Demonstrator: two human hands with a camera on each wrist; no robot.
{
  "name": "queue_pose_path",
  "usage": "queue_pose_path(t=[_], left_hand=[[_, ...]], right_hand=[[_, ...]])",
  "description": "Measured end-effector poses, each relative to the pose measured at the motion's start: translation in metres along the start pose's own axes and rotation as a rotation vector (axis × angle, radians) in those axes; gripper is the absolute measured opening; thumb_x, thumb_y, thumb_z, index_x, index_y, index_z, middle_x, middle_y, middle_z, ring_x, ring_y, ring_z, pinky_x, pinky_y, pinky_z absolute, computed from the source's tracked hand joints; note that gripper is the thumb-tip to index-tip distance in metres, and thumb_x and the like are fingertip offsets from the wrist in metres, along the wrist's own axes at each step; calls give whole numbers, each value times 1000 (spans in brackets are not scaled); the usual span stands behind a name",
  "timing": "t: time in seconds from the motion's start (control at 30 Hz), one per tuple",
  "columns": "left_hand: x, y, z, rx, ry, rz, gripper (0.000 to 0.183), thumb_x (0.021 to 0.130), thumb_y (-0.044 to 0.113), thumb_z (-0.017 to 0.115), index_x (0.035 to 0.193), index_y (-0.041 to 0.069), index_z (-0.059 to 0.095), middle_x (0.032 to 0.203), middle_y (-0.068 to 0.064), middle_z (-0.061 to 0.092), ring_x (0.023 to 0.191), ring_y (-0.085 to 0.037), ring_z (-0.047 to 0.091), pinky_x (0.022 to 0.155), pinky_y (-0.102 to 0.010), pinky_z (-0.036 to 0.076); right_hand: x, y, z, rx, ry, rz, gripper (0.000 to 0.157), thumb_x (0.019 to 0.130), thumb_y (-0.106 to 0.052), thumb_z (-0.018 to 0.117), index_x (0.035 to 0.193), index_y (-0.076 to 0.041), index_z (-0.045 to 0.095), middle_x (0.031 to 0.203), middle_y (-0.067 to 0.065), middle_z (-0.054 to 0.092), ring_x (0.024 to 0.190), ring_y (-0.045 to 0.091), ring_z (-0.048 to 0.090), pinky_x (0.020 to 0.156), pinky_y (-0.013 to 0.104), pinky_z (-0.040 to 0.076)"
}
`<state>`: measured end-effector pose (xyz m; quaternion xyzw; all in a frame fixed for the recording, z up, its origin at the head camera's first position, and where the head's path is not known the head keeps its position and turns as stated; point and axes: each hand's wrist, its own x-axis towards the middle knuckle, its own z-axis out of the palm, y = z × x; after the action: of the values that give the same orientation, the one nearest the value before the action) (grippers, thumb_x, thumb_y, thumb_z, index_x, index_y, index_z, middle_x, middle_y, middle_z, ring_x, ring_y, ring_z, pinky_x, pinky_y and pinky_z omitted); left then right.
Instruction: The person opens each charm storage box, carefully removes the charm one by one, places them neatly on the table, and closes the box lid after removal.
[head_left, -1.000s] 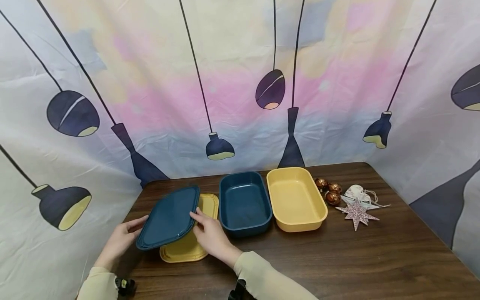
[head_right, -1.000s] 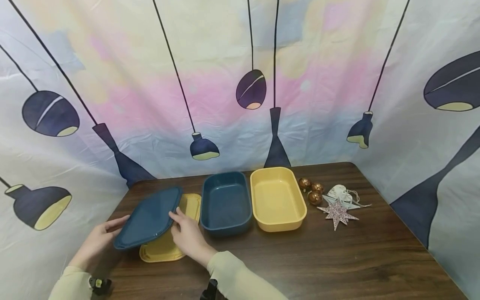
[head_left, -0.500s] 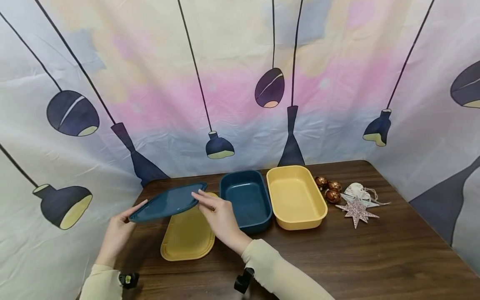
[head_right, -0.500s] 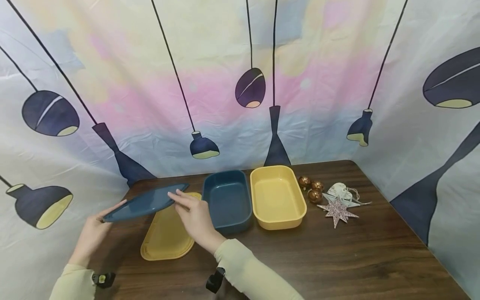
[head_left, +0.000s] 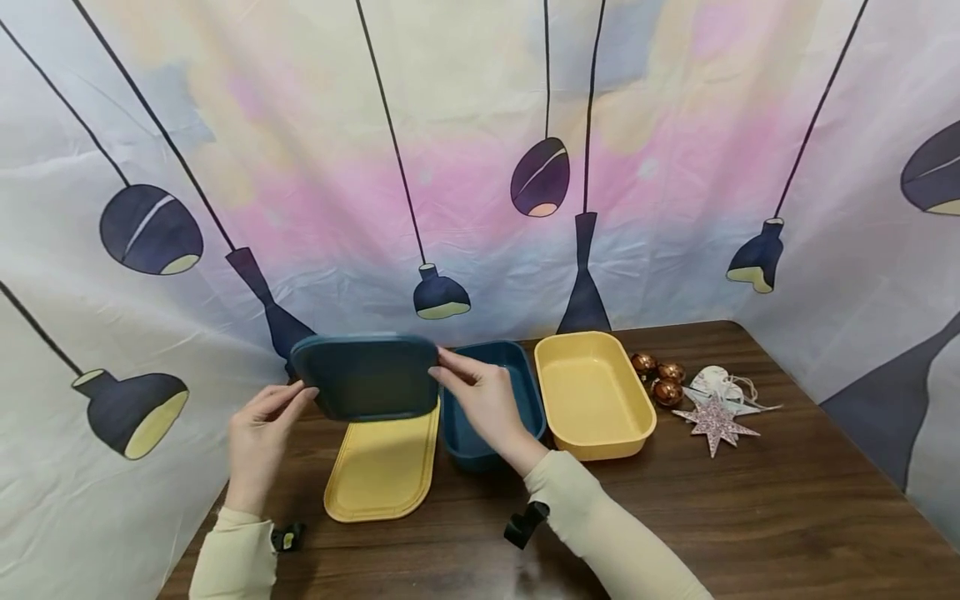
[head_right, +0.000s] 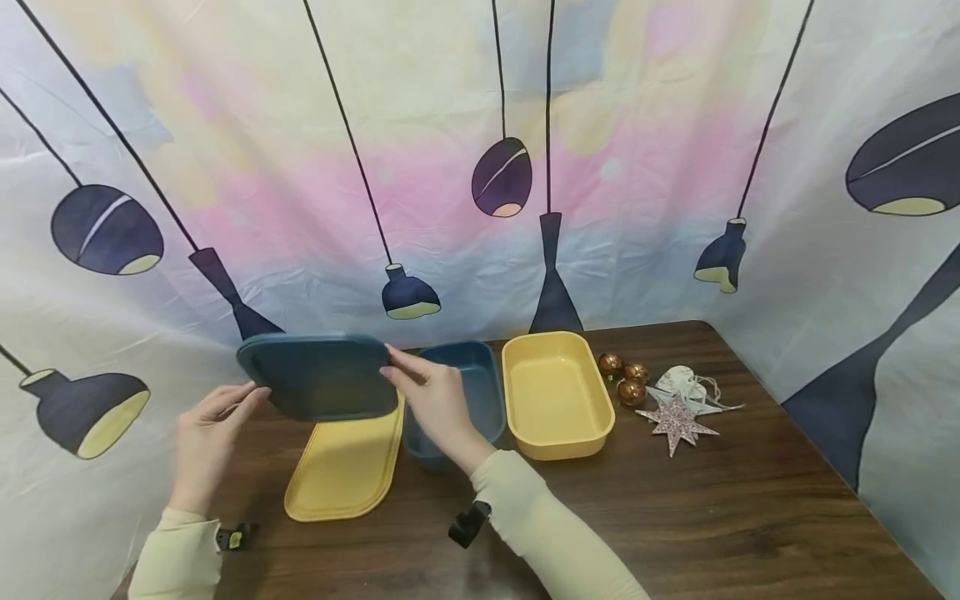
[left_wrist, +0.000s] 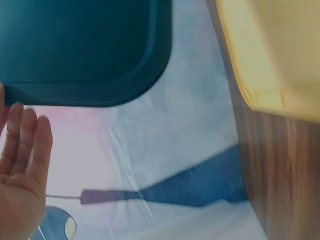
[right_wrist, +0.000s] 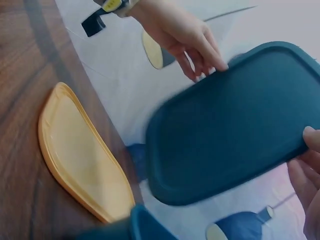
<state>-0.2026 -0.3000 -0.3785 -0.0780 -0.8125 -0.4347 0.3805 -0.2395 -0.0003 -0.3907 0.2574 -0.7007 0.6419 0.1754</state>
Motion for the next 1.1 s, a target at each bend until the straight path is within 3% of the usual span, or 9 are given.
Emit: queue_pose_path(t=[0.1,0.23,0.4,0.63,0.9,1.1], left_hand=[[-4,7,8,-50,-16,8,20,88,-4,75,108,-5,77,96,6,69,88,-2,62,74,-9,48],[-8,12,24,-153,-32,-1,22,90,-8,71,112,-9,74,98,9,69,90,-3,64,76,-11,51],[-7,23,38,-240,-16,27,22,91,-6,70,113,-7,74,92,10,70,82,-5,63,71,-13,52],[-4,30,62,-347,-9,26,17,92,-3,71,108,-8,75,85,-3,69,73,-8,60,65,-14,51],[-6,22,90,-341,-109,-129,21,93,20,76,107,5,80,88,-3,74,76,-15,69,71,-27,58],[-6,22,112,-291,-218,-272,33,92,36,76,104,7,81,88,-6,76,72,-22,70,74,-34,60]], right_hand=[[2,0,-12,-24,28,20,39,97,-35,69,134,-24,67,123,-4,71,105,8,69,88,31,57],[3,3,-27,-30,48,54,41,96,-34,70,134,-20,68,114,-2,74,99,10,71,86,33,58],[4,4,-39,16,63,60,42,98,-29,68,137,-14,65,120,5,72,95,19,73,83,32,59],[3,7,-55,-4,79,69,45,99,-22,67,143,-16,60,124,7,70,103,22,70,87,34,58],[7,19,-74,-49,72,169,54,95,-31,73,146,-21,56,128,6,68,110,20,66,92,39,56],[19,28,-89,-100,53,205,56,96,-23,72,148,-17,53,130,11,66,109,25,66,88,41,57]])
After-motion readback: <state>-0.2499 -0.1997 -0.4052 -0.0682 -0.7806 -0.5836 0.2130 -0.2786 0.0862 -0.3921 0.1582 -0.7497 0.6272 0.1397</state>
